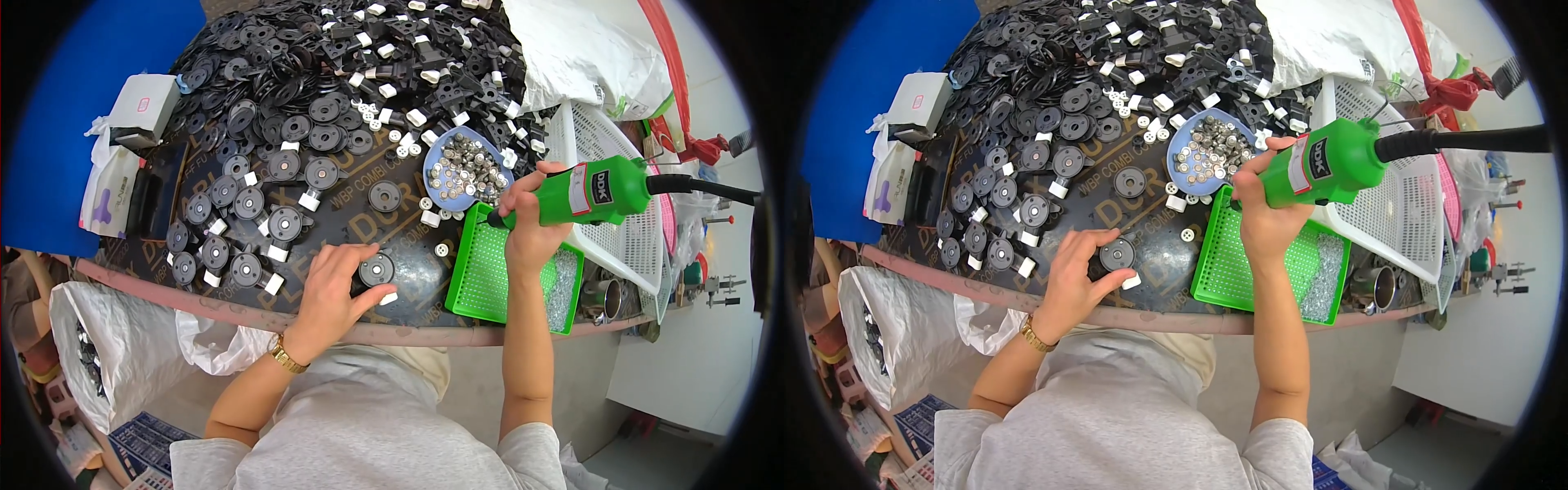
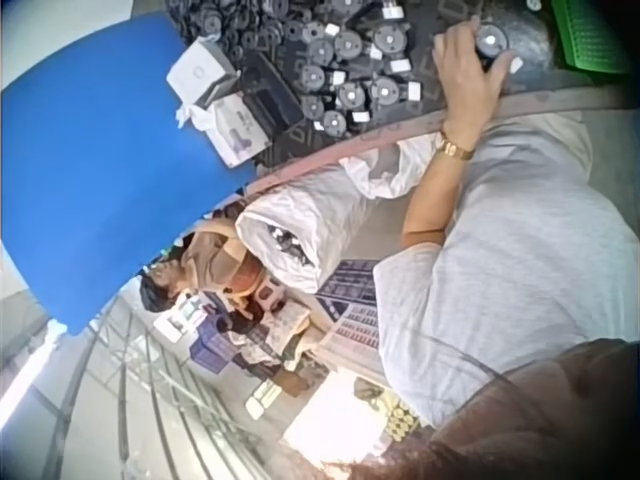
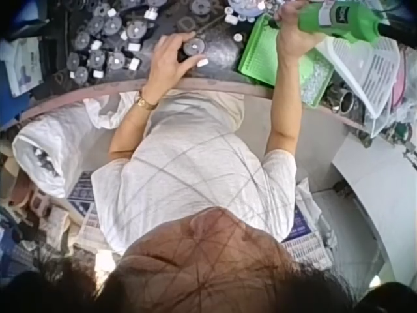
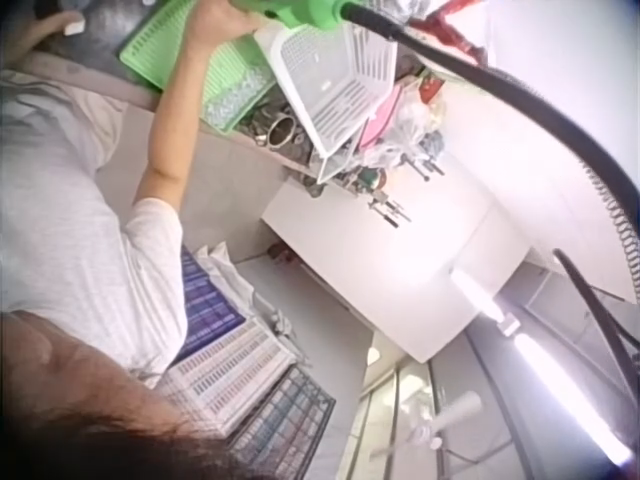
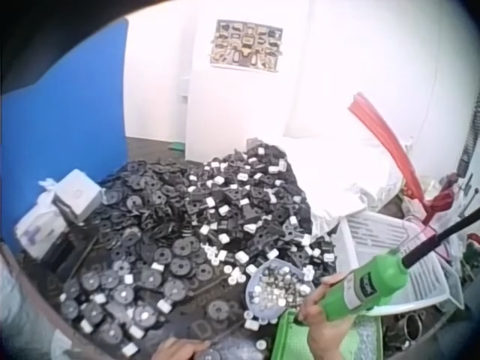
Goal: The person assembles plastic components by positioning parts together and driving screws into them using an electric screwdriver.
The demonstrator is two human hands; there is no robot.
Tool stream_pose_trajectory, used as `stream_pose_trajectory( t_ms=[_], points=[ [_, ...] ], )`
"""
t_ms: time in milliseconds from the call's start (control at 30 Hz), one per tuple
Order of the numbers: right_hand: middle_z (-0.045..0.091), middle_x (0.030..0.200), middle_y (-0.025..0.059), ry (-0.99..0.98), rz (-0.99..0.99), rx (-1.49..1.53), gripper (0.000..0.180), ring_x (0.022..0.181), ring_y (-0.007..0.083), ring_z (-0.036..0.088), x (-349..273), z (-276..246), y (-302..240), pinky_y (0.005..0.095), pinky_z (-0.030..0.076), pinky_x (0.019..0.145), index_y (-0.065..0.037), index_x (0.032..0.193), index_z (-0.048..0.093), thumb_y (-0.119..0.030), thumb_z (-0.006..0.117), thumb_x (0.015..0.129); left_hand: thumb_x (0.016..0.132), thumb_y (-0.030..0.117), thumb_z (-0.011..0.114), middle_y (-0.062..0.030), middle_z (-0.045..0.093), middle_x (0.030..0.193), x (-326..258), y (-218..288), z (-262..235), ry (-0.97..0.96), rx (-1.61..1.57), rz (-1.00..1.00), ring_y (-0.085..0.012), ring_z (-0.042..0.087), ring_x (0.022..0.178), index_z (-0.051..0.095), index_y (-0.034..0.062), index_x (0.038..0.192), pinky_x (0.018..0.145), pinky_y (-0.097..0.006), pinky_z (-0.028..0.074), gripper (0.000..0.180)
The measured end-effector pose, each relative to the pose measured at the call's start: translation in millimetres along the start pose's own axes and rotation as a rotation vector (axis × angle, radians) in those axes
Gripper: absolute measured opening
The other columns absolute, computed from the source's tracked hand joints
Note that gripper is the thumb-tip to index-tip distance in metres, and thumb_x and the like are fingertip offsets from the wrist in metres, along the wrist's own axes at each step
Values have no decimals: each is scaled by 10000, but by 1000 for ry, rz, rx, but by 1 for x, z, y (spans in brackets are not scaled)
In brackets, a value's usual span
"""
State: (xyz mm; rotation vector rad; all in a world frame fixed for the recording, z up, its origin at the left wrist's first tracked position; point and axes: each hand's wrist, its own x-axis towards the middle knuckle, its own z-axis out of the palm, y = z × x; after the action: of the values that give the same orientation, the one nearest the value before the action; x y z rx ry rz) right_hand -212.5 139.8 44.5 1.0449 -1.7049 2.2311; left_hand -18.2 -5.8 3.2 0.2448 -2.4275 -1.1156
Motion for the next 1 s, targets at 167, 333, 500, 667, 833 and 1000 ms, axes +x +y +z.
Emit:
stream_pose_trajectory(
  t_ms=[167, 333, 500, 667, 833, 1000],
  points=[
    [460, 663, 40, 0, -25, -63, 536, 550, 109, 439, 4, 4, -21, 239, 376, 477, -12, 1154, 387, -328, 664, 823, 624, 213, 790, -107, 605, 962, -1, -2, -1, 9, -1, -13, -283, 524, 836, 578, -5, 1021, 745, -348, 433, 500],
    [472, 600, 47, 5, -5, 226, 617, 467, 133, 441, -6, 23, -61, 262, 397, 455, -37, 1157, 386, -423, 682, 777, 660, 243, 757, -98, 586, 945, 0, -4, -1, -12, -25, 11, -283, 516, 841, 566, 10, 1050, 765, -369, 415, 493],
    [538, 612, 62, -192, 68, 493, 704, 504, 160, 530, -40, 67, -55, 276, 461, 492, -34, 1170, 383, -413, 744, 700, 665, 206, 755, -75, 565, 928, -3, -9, 2, 14, -30, 36, -267, 501, 846, 544, 29, 1090, 741, -352, 409, 506],
    [569, 625, 51, -354, 64, 395, 747, 528, 131, 544, -50, 75, -42, 241, 448, 498, -36, 1168, 393, -428, 764, 651, 660, 200, 756, -80, 560, 925, -4, -10, 2, 35, -45, 51, -270, 501, 842, 544, 30, 1073, 736, -353, 412, 494],
    [563, 616, 43, -312, 99, 364, 740, 522, 118, 538, -53, 84, -47, 231, 436, 491, -33, 1159, 402, -424, 767, 649, 655, 195, 756, -88, 554, 921, -6, -12, 1, 46, -54, 49, -279, 502, 844, 540, 22, 1058, 729, -362, 421, 489],
    [555, 612, 40, -256, 140, 359, 732, 513, 113, 529, -55, 91, -51, 226, 426, 487, -33, 1154, 404, -423, 768, 651, 658, 187, 750, -96, 545, 903, -7, -14, 1, 61, -66, 71, -286, 498, 838, 535, 10, 1050, 724, -369, 426, 480]
  ],
)
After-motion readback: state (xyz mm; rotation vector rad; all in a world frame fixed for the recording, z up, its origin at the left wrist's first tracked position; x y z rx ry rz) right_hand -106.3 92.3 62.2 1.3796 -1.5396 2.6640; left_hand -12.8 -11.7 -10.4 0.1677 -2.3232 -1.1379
